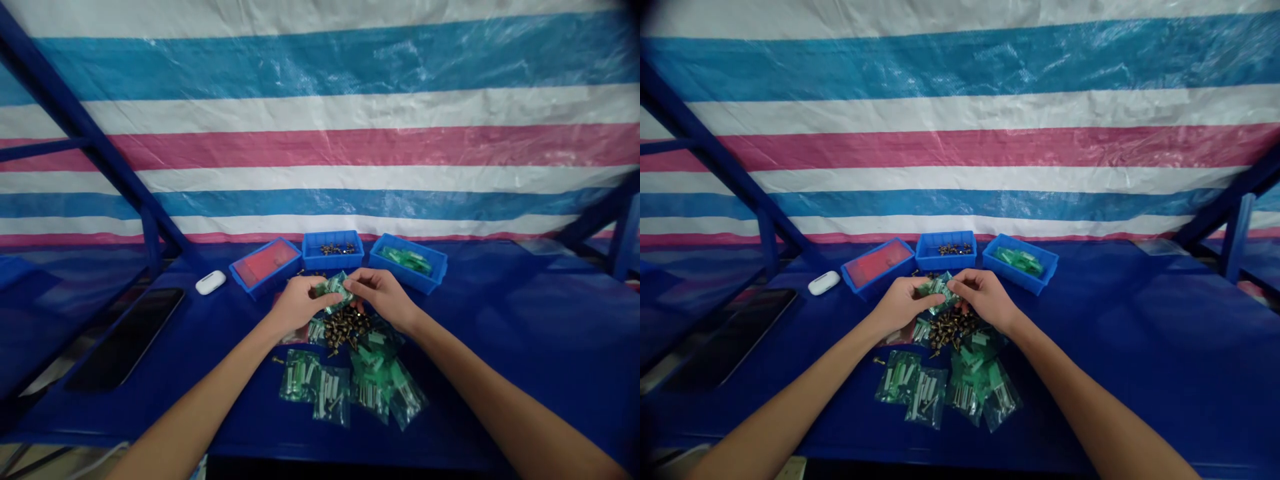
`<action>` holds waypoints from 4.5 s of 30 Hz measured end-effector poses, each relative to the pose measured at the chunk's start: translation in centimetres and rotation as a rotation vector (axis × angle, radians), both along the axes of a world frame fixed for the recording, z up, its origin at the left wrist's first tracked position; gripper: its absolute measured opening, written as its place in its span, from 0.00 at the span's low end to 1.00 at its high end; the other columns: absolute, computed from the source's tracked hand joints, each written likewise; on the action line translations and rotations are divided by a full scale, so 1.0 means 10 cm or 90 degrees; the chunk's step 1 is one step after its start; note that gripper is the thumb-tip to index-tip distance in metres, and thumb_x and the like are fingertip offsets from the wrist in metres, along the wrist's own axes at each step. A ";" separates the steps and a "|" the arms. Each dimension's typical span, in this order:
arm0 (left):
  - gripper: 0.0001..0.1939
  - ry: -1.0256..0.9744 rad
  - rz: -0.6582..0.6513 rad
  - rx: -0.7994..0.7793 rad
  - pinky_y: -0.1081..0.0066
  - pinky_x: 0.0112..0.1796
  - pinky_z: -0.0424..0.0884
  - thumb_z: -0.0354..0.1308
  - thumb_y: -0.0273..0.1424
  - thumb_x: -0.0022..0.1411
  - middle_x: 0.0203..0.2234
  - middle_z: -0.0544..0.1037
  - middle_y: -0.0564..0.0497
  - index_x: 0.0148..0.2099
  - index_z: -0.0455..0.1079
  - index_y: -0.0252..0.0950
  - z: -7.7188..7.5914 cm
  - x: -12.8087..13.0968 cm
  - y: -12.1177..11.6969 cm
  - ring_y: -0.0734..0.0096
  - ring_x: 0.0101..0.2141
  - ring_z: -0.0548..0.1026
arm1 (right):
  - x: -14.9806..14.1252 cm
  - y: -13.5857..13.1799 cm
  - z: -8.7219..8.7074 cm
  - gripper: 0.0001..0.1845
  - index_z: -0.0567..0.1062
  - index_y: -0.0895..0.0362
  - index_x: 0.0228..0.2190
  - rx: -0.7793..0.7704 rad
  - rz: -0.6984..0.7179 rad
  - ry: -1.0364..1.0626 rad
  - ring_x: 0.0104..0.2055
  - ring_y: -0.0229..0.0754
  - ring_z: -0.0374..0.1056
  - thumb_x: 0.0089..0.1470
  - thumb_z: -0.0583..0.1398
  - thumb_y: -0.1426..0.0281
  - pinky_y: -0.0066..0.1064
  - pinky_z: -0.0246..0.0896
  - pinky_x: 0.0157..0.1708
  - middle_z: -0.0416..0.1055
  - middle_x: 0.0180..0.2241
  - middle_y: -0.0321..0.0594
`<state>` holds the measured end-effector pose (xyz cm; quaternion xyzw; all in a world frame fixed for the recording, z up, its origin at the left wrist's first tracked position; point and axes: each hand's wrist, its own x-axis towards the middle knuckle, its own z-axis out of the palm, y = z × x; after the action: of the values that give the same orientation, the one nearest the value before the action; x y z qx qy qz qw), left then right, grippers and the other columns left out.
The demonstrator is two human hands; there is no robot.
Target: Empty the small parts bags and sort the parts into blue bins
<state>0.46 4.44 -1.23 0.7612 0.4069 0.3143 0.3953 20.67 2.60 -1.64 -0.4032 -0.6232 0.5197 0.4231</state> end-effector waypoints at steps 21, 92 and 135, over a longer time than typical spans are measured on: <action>0.15 -0.065 0.105 0.048 0.74 0.30 0.67 0.50 0.38 0.66 0.26 0.77 0.50 0.40 0.74 0.34 0.03 -0.08 0.07 0.72 0.28 0.74 | 1.10 0.15 0.50 0.13 0.77 0.55 0.35 0.364 -0.561 -0.481 0.30 0.45 0.70 0.54 0.60 0.59 0.35 0.62 0.33 0.76 0.31 0.42; 0.17 0.061 0.028 0.112 0.72 0.31 0.66 0.51 0.43 0.66 0.33 0.78 0.49 0.44 0.74 0.36 0.07 -0.01 -0.04 0.72 0.29 0.73 | 0.41 0.00 0.39 0.10 0.71 0.54 0.37 0.120 -0.008 -0.209 0.29 0.37 0.64 0.57 0.59 0.60 0.29 0.59 0.30 0.69 0.28 0.35; 0.15 -0.139 0.036 -0.056 0.72 0.33 0.67 0.54 0.41 0.64 0.33 0.78 0.47 0.43 0.74 0.35 0.10 0.01 -0.02 0.71 0.32 0.73 | 0.26 0.01 0.29 0.11 0.75 0.56 0.35 0.289 -0.305 -0.256 0.34 0.42 0.70 0.57 0.58 0.62 0.32 0.63 0.34 0.75 0.34 0.40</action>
<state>0.54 4.25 -0.27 0.6927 0.3964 0.3882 0.4607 23.30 2.65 1.28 -0.5273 -0.6811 0.1651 0.4805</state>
